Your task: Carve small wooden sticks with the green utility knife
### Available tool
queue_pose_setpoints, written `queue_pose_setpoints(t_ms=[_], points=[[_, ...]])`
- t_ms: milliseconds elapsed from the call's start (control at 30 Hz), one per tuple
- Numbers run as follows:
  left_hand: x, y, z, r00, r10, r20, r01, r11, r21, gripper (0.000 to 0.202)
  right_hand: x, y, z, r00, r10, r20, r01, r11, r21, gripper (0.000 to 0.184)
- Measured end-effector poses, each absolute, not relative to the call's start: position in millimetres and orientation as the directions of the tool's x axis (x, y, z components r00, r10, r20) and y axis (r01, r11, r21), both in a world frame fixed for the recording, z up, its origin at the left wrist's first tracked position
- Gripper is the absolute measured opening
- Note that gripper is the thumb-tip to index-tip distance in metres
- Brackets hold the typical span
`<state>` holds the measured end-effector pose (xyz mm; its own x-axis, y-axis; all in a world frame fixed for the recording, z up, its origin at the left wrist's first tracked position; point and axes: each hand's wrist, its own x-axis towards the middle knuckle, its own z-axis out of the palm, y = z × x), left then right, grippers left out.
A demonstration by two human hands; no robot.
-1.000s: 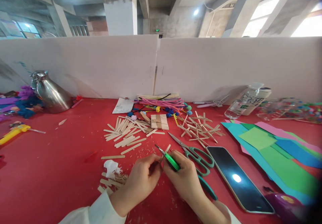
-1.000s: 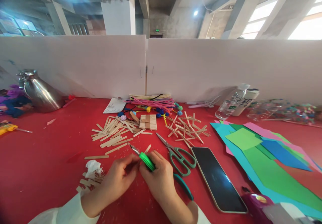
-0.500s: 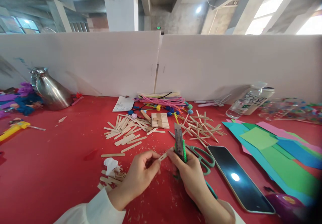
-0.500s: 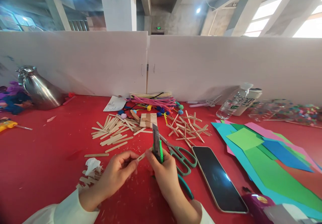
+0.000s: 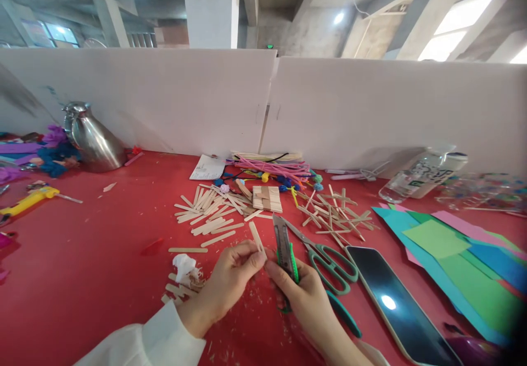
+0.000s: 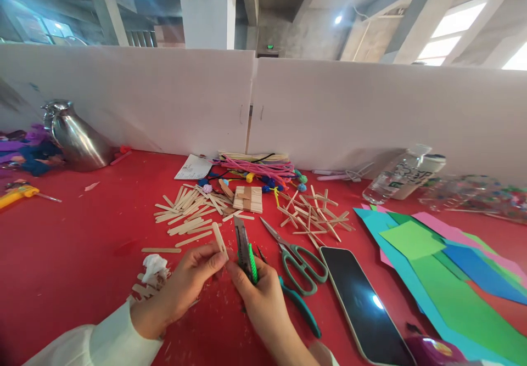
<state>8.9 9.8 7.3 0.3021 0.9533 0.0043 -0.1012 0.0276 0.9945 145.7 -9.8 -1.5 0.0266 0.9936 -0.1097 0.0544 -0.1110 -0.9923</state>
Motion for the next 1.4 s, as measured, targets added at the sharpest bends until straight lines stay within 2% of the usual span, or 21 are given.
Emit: queue_pose_setpoints(t_ms=[100, 200, 267, 333, 433, 567, 700, 1000, 1233, 1400], points=[[6.1, 10.4, 8.5, 0.218, 0.974, 0.054, 0.036, -0.063, 0.997, 0.033, 149.9, -10.9, 3.9, 0.071, 0.997, -0.005, 0.171, -0.017, -0.985, 0.034], [1.6, 11.5, 11.1, 0.246, 0.968, 0.036, 0.135, -0.071, 0.988, 0.035, 157.9, -13.6, 10.1, 0.098, 0.973, 0.211, 0.315, 0.171, -0.934, 0.032], [-1.4, 12.4, 12.5, 0.248, 0.966, 0.068, 0.198, -0.119, 0.973, 0.034, 164.0, -16.3, 12.2, 0.081, 0.961, 0.265, 0.392, 0.213, -0.895, 0.029], [-4.4, 13.9, 12.6, 0.212, 0.967, 0.138, 0.259, -0.192, 0.947, 0.032, 169.4, -19.2, 12.7, 0.030, 0.971, 0.237, 0.437, 0.201, -0.877, 0.025], [-8.5, 17.8, 9.8, 0.178, 0.962, 0.207, 0.287, -0.252, 0.924, 0.028, 174.7, -22.2, 11.5, -0.048, 0.986, 0.161, 0.457, 0.165, -0.874, 0.028], [-11.0, 22.7, 3.9, 0.161, 0.959, 0.231, 0.309, -0.272, 0.911, 0.028, 173.8, -23.5, 7.8, -0.030, 0.992, 0.123, 0.505, 0.121, -0.854, 0.033], [-10.1, 23.9, 2.2, 0.150, 0.949, 0.276, 0.340, -0.312, 0.888, 0.028, 167.4, -26.0, 5.9, 0.061, 0.978, 0.198, 0.543, 0.134, -0.829, 0.032], [-10.6, 23.6, 5.5, 0.149, 0.941, 0.304, 0.376, -0.338, 0.863, 0.027, 165.2, -27.9, 8.0, 0.015, 0.956, 0.294, 0.617, 0.223, -0.755, 0.030], [-11.6, 23.5, 7.0, 0.159, 0.926, 0.344, 0.467, -0.377, 0.800, 0.024, 164.0, -27.8, 13.1, 0.020, 0.955, 0.295, 0.636, 0.216, -0.741, 0.033], [-11.5, 23.8, 9.0, 0.154, 0.919, 0.362, 0.514, -0.387, 0.765, 0.023, 163.4, -28.8, 14.8, 0.003, 0.974, 0.228, 0.615, 0.178, -0.768, 0.032]])
